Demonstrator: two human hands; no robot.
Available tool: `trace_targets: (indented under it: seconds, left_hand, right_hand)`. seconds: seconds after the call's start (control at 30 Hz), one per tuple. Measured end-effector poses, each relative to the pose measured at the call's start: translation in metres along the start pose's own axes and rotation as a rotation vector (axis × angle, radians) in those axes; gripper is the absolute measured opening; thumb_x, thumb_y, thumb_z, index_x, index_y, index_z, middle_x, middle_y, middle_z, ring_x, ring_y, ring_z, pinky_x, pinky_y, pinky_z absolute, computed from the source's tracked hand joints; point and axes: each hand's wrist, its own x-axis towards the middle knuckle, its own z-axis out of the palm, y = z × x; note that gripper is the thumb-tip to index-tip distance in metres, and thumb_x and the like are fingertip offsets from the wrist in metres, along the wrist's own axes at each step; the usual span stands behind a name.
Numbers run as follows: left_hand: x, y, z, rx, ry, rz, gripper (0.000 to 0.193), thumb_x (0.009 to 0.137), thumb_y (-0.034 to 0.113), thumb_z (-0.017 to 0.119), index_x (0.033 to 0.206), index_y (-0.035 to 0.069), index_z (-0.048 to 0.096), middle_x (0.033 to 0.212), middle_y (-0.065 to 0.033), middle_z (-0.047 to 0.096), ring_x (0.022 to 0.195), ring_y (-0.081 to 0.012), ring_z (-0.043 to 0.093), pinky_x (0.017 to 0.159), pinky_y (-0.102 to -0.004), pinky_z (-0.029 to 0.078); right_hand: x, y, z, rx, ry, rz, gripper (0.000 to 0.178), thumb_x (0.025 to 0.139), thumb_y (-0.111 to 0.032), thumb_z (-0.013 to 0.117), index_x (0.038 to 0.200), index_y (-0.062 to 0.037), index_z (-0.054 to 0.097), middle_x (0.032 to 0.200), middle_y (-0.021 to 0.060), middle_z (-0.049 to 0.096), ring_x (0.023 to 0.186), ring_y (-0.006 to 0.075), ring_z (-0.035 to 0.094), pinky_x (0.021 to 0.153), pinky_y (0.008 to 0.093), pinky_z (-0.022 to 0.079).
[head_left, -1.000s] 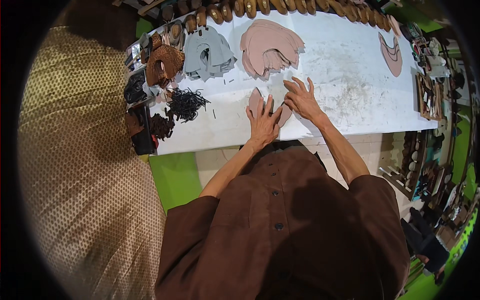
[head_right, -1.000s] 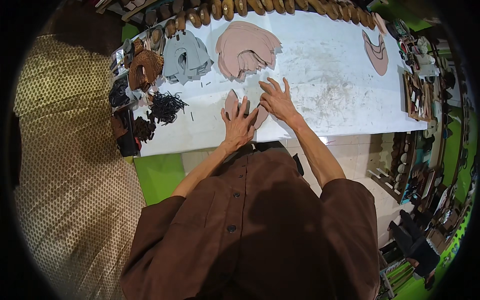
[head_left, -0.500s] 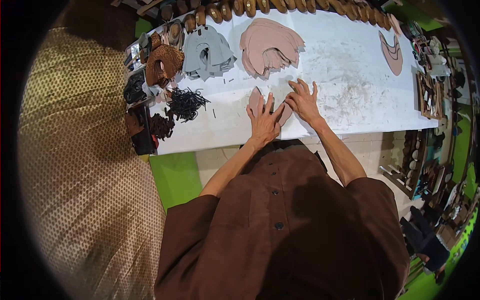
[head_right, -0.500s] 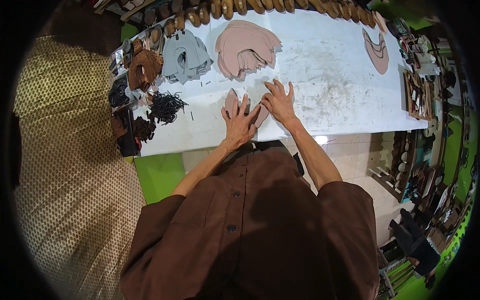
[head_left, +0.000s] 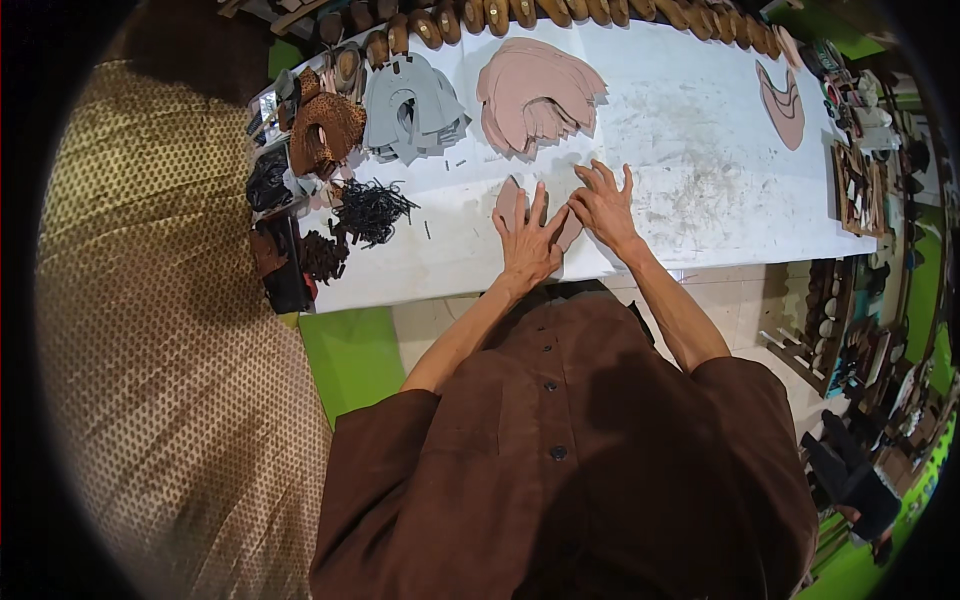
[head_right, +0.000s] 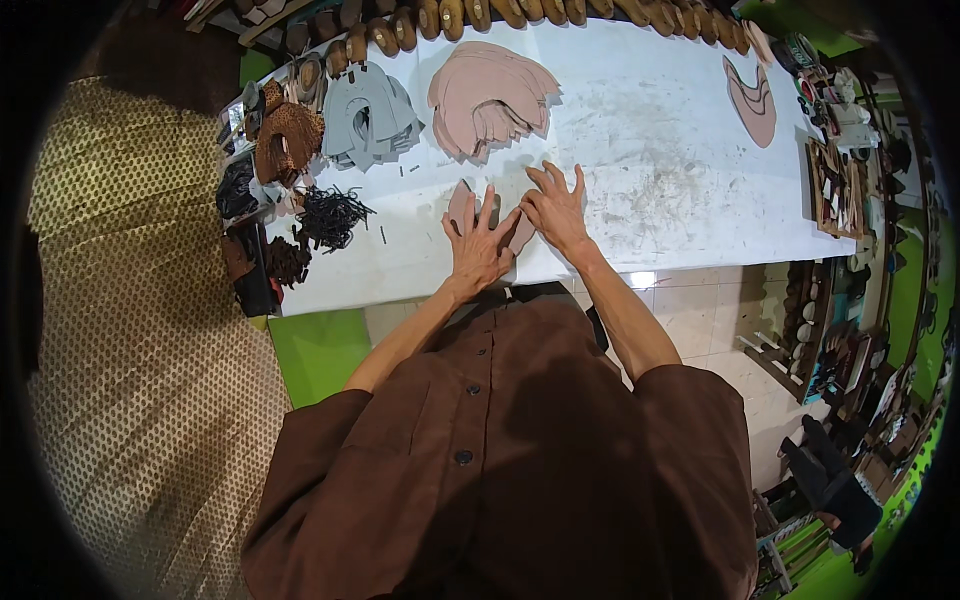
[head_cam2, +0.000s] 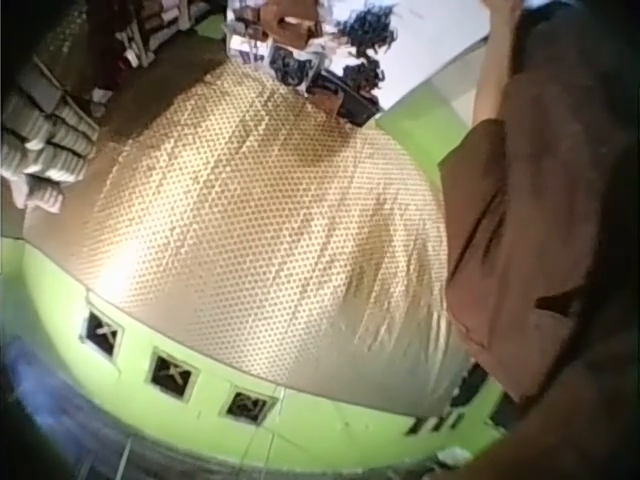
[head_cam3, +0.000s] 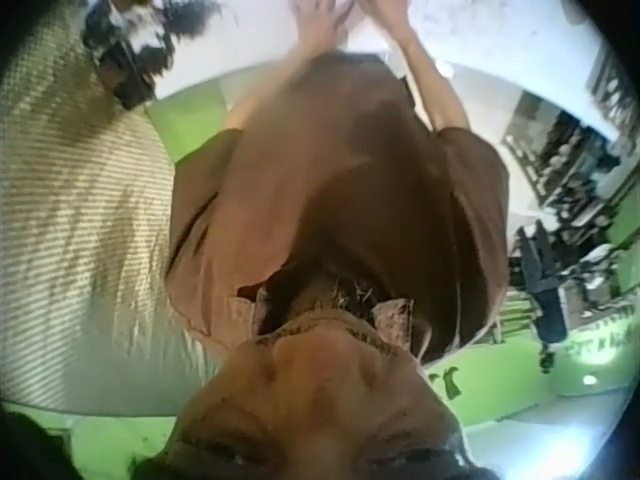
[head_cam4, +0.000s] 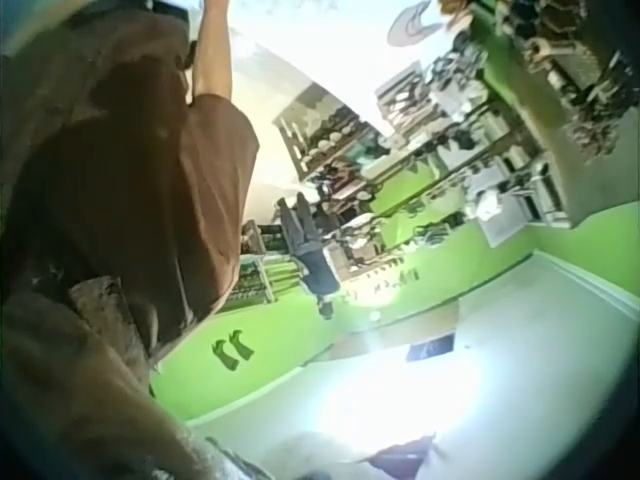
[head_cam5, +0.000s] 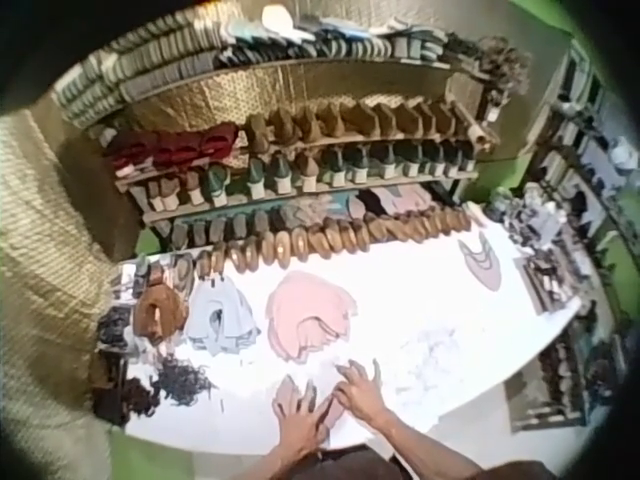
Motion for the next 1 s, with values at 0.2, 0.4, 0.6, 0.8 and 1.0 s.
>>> trace_targets:
  seconds: [0.2,0.4,0.6,0.8,1.0]
  left_hand:
    - [0.005,-0.002,-0.001,-0.007,-0.007,0.01,0.081,0.075,0.021,0.072,0.153,0.031,0.057,0.18,-0.0154,0.013,0.16,-0.0476,0.017,0.115,-0.0832,0.013]
    - [0.007,0.0,-0.001,0.011,0.016,0.022,0.072,0.077,0.024,0.07,0.149,0.029,0.062,0.179,-0.0153,0.016,0.16,-0.0476,0.019,0.115,-0.0831,0.013]
    - [0.011,-0.005,-0.002,0.018,0.031,0.036,0.063,0.083,0.024,0.065,0.146,0.029,0.065,0.179,-0.0156,0.016,0.16,-0.0473,0.019,0.115,-0.0837,0.012]
    - [0.009,-0.004,-0.001,0.018,0.051,0.051,0.061,0.084,0.024,0.064,0.144,0.028,0.066,0.178,-0.0167,0.017,0.159,-0.0468,0.02,0.115,-0.0832,0.012]
    - [0.007,-0.006,0.006,0.018,0.045,0.037,0.066,0.085,0.023,0.064,0.151,0.031,0.06,0.179,-0.0172,0.013,0.16,-0.0494,0.016,0.114,-0.0843,0.012]
  right_hand:
    - [-0.005,0.0,-0.003,0.101,-0.026,0.057,0.018,0.097,-0.028,0.074,0.1,-0.0126,0.082,0.149,0.0037,0.059,0.152,0.0299,0.04,0.125,0.067,0.011]
    - [-0.025,0.004,0.004,0.184,0.138,0.204,0.02,0.099,-0.024,0.071,0.11,-0.0135,0.082,0.152,0.009,0.058,0.149,0.0328,0.043,0.126,0.0635,0.015]
    - [-0.024,0.0,-0.003,0.124,0.153,0.122,0.021,0.099,-0.023,0.071,0.115,-0.0167,0.082,0.158,0.0089,0.052,0.152,0.0333,0.039,0.126,0.0644,0.018]
    - [-0.014,0.0,-0.009,0.029,0.006,0.036,0.023,0.095,-0.023,0.073,0.116,-0.0241,0.083,0.16,0.0065,0.05,0.153,0.0316,0.038,0.126,0.0663,0.017]
    - [-0.017,-0.001,-0.009,-0.063,-0.004,0.0,0.024,0.093,-0.023,0.074,0.116,-0.0255,0.083,0.161,0.0042,0.05,0.154,0.0303,0.037,0.126,0.0677,0.013]
